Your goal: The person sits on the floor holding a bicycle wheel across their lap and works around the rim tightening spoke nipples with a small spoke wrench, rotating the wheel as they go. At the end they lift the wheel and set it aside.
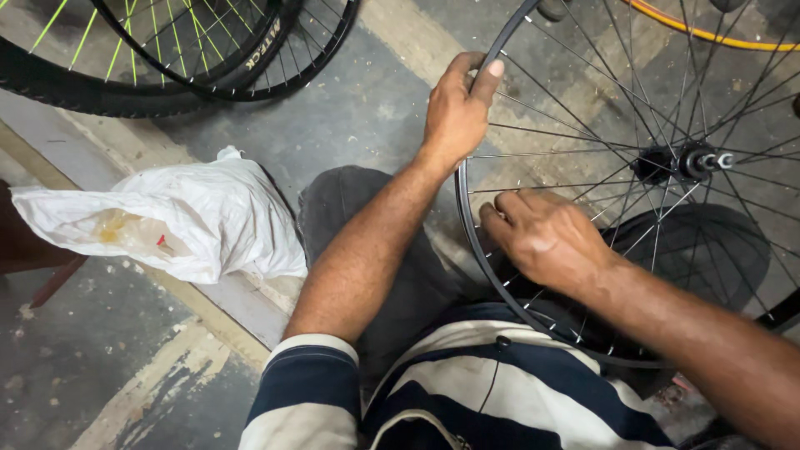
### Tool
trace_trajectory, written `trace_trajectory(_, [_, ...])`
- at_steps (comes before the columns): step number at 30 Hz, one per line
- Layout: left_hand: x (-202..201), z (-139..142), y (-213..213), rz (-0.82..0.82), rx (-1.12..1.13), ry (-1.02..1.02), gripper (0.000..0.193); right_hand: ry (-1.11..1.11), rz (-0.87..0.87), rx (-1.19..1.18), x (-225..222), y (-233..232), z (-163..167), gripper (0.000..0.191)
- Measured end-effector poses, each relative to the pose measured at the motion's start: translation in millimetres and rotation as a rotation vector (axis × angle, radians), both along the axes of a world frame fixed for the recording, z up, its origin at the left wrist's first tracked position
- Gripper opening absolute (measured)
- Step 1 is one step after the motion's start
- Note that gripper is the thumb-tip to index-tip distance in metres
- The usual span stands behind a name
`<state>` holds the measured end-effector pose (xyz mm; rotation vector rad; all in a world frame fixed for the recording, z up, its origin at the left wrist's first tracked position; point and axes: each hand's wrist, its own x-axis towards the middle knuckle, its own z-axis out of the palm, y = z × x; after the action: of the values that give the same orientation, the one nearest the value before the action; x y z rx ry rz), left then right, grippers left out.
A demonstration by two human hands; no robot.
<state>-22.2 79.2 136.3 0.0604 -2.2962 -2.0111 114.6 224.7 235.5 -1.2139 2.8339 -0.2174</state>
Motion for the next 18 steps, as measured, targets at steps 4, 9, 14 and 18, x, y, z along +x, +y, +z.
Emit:
trace_trajectory(4, [1.0,-2.4,-1.9,0.014,-0.013,0.001,0.039,-0.14,-0.004,-0.009,-9.4,5.9,15.3,0.029])
trace_trajectory(9, [0.9,-3.5,-0.9,0.026,-0.029,0.016,0.041,-0.358,-0.072,-0.289,-25.3,17.8,7.8,0.021])
trace_trajectory(14, [3.2,-6.8,-1.0,0.014,-0.026,-0.021,0.045,-0.304,-0.122,-0.272,-9.9,10.7,0.6,0.02])
trace_trajectory(18, [3.2,-9.6,-0.5,0.02,-0.035,0.029,0.046,-0.344,-0.132,-0.178,-15.1,-0.5,3.6,0.025])
